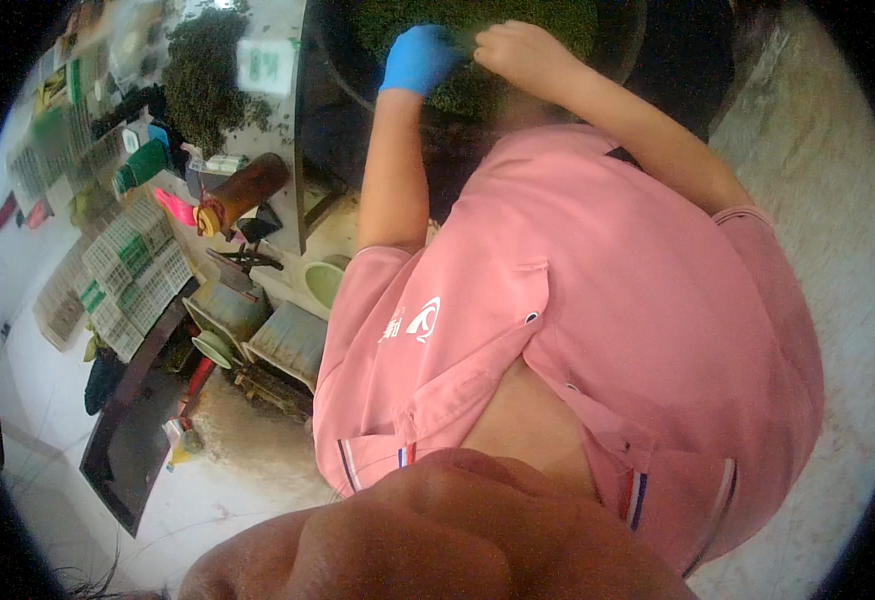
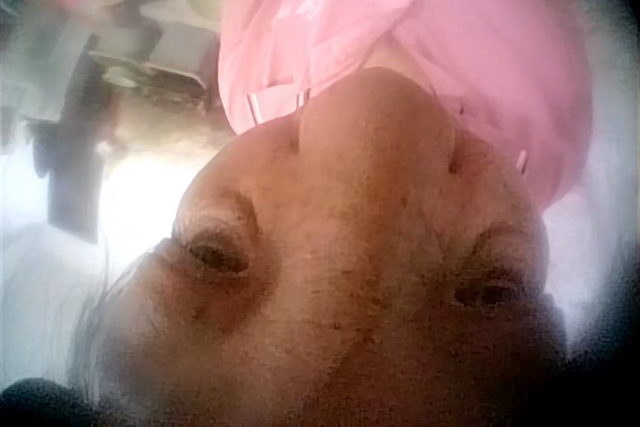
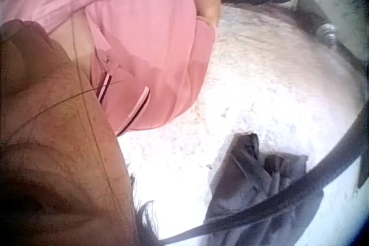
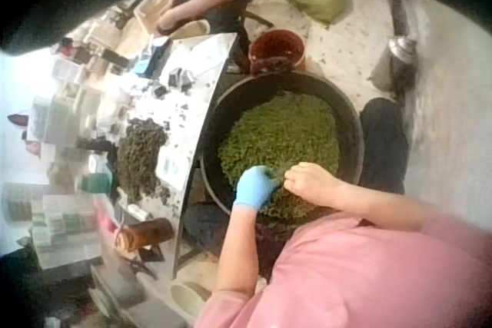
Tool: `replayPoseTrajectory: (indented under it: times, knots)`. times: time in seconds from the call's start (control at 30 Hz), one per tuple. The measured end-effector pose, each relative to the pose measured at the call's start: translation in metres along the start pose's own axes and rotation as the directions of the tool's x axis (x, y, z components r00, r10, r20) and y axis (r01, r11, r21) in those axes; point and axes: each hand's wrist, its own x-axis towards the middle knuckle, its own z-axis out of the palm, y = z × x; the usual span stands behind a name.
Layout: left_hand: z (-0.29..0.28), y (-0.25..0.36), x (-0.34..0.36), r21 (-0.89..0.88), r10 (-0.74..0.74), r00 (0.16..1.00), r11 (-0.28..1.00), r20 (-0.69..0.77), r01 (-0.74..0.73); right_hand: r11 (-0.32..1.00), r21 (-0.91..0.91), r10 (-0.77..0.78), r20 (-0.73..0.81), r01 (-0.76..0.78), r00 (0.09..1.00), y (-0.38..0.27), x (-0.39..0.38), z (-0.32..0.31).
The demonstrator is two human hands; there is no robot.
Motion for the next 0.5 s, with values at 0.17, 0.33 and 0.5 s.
replayPoseTrajectory:
  times: [0.17,0.33,0.5]
  knots:
    - [0.001,-0.007,-0.015,-0.001,0.121,0.987,0.993,-0.107,-0.122,0.986,0.061,0.149,0.081,-0.155,0.985,-0.006,0.004,-0.007]
    - [-0.007,-0.006,-0.025,-0.169,0.232,0.97,0.955,-0.079,-0.242,0.994,0.091,0.059,0.01,-0.06,0.998,-0.005,0.006,-0.006]
    - [-0.014,0.011,-0.036,-0.108,0.065,0.991,0.991,-0.12,-0.078,0.997,0.079,-0.011,0.017,0.009,1.0,-0.001,0.002,0.0]
